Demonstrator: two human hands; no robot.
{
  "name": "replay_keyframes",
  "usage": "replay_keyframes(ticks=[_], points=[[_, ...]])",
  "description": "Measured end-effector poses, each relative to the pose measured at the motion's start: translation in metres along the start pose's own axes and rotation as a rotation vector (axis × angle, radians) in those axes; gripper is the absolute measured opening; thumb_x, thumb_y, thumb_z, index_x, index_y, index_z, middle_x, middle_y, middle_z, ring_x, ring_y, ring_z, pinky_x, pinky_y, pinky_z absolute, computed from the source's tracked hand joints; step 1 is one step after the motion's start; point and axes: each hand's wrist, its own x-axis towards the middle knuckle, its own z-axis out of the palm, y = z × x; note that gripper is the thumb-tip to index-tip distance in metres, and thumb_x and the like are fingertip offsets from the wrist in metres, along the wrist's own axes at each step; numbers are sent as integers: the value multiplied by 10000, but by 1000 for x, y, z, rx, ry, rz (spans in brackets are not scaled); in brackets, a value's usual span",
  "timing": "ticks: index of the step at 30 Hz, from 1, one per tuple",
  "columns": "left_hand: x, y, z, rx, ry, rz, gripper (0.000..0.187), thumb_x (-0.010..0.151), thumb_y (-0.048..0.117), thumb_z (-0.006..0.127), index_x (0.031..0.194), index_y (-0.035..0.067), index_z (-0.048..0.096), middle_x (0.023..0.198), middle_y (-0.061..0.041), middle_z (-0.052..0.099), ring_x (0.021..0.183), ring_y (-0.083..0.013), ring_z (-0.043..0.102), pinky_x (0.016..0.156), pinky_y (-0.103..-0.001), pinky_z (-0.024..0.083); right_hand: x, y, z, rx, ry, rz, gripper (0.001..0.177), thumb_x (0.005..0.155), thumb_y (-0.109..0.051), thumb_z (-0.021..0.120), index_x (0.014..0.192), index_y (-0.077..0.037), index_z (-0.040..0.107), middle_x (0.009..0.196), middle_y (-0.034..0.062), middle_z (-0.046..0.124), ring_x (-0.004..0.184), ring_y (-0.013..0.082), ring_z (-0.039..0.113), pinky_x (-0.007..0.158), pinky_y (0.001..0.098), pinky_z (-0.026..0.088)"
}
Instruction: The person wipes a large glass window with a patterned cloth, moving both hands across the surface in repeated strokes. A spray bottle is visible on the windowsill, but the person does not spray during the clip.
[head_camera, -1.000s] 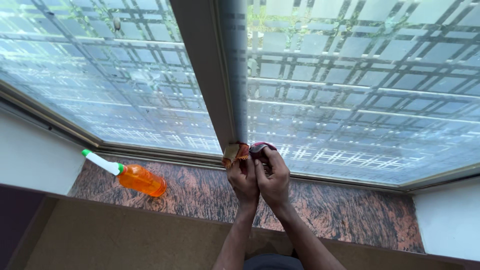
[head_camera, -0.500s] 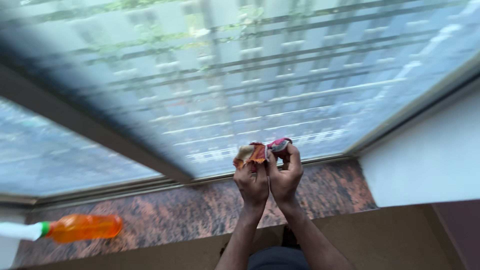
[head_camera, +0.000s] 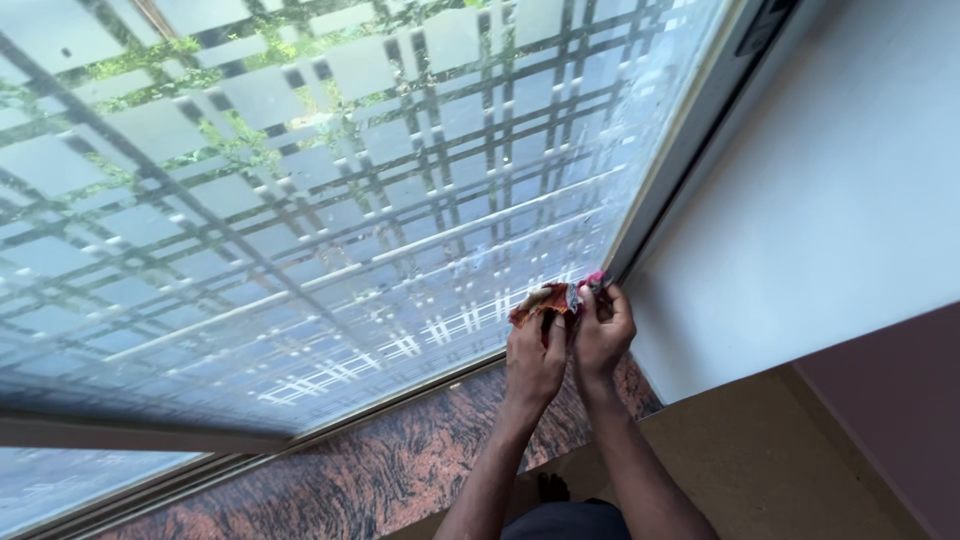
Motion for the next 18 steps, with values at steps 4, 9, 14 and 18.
replay_keyframes(ticks=[4, 9, 14, 18], points=[[-2, -3, 2, 153, -12, 117, 334, 970, 126, 644, 1284, 11, 652, 1224, -195, 688, 1107, -348, 660, 954, -446, 539, -8, -2, 1, -84, -17, -30, 325, 983, -39, 716, 1279, 59, 623, 1081, 80, 722, 949, 126, 690, 845, 275, 583], [-12, 7, -50, 230, 247, 371, 393, 926, 90, 692, 1311, 16, 660, 1265, -191, 691, 1171, -398, 661, 1012, -481, 531, -41, -33, 35, 139, -159, -82, 371, 996, -36, 703, 1330, 31, 556, 1095, 50, 680, 983, 106, 669, 860, 256, 581], [-33, 14, -142, 315, 352, 369, 386, 933, 99, 729, 1301, 9, 652, 1256, -199, 684, 1172, -398, 646, 1007, -484, 527, -115, -92, 96, -42, -204, -296, 356, 990, -11, 730, 1293, 46, 552, 1173, 61, 542, 979, 111, 644, 791, 253, 578], [-55, -16, -217, 300, 504, 356, 349, 912, 61, 708, 1254, 8, 661, 1245, -205, 690, 1188, -405, 647, 1048, -493, 522, -183, -118, 147, -126, -270, -383, 394, 979, -1, 732, 1325, 63, 557, 1246, 100, 501, 970, 127, 635, 768, 259, 568]])
